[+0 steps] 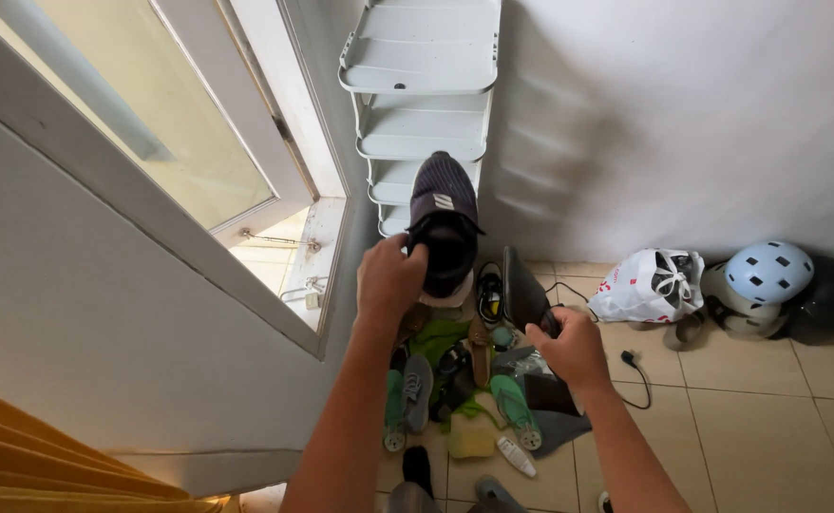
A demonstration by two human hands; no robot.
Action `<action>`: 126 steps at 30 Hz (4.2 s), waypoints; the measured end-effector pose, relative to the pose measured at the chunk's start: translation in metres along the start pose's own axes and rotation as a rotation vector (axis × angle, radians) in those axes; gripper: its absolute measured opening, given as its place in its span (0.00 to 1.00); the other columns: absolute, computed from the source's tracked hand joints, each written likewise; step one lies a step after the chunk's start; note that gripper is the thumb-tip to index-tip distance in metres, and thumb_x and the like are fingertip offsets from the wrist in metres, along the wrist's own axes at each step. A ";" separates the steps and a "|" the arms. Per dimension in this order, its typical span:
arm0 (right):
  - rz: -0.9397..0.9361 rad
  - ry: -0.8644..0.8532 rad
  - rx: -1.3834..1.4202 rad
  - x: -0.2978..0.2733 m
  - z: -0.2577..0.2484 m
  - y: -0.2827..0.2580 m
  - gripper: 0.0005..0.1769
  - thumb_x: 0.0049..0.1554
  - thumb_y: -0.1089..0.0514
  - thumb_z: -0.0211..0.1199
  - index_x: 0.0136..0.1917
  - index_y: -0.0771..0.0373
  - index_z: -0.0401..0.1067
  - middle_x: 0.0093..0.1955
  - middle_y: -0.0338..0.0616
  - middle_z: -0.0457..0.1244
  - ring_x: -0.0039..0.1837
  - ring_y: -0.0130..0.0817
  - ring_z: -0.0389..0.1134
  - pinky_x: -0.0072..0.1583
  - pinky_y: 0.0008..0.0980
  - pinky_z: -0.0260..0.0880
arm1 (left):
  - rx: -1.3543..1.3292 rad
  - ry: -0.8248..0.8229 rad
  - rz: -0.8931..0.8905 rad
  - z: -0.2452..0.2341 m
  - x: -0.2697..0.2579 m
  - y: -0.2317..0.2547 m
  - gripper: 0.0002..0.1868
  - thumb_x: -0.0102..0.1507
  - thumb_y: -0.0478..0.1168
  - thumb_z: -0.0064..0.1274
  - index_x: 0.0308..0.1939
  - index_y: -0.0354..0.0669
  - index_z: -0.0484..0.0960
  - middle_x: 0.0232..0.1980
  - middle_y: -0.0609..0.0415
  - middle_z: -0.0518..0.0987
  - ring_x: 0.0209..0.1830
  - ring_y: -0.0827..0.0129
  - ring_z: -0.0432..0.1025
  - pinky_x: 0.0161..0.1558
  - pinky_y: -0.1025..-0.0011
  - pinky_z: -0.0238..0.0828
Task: Organizing various shoes and slippers on a multi-tier shoe rack and on the floor in an entryway.
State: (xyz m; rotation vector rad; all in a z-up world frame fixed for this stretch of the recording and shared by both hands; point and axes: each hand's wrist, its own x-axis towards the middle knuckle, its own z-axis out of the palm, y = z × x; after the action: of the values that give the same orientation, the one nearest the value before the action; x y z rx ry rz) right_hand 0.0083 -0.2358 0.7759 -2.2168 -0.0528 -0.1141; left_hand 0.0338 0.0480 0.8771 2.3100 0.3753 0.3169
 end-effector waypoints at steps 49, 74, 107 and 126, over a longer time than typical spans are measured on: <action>0.096 -0.049 0.022 0.229 0.107 -0.124 0.16 0.46 0.55 0.72 0.30 0.69 0.72 0.25 0.50 0.67 0.30 0.37 0.71 0.36 0.38 0.69 | -0.450 -0.288 -0.023 0.070 0.094 -0.063 0.27 0.63 0.54 0.60 0.60 0.47 0.72 0.45 0.54 0.78 0.36 0.64 0.77 0.40 0.66 0.76; -0.111 -0.044 0.008 0.250 0.170 -0.160 0.52 0.47 0.36 0.75 0.75 0.65 0.59 0.66 0.59 0.60 0.65 0.54 0.66 0.59 0.45 0.71 | -1.793 -0.498 -0.425 0.152 0.207 -0.117 0.31 0.71 0.61 0.38 0.66 0.41 0.72 0.57 0.53 0.80 0.50 0.67 0.76 0.52 0.68 0.77; -0.366 0.221 -0.366 0.173 0.181 -0.039 0.38 0.60 0.52 0.60 0.80 0.60 0.52 0.80 0.54 0.52 0.79 0.54 0.54 0.76 0.56 0.54 | 0.177 0.090 0.457 0.126 0.159 -0.162 0.28 0.68 0.46 0.49 0.72 0.44 0.68 0.72 0.43 0.70 0.71 0.47 0.65 0.69 0.55 0.62; -0.082 -0.074 -0.667 -0.044 0.103 0.140 0.45 0.62 0.37 0.52 0.83 0.53 0.41 0.85 0.47 0.38 0.84 0.50 0.38 0.77 0.61 0.37 | 0.571 -0.295 0.555 0.220 -0.055 -0.191 0.38 0.69 0.56 0.42 0.81 0.55 0.50 0.83 0.52 0.50 0.82 0.54 0.45 0.75 0.49 0.44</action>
State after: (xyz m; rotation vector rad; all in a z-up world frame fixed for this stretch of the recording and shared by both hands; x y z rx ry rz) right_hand -0.0176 -0.2380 0.5991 -2.8859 -0.1666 -0.1038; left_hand 0.0245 0.0120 0.5829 2.9464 -0.3878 0.1350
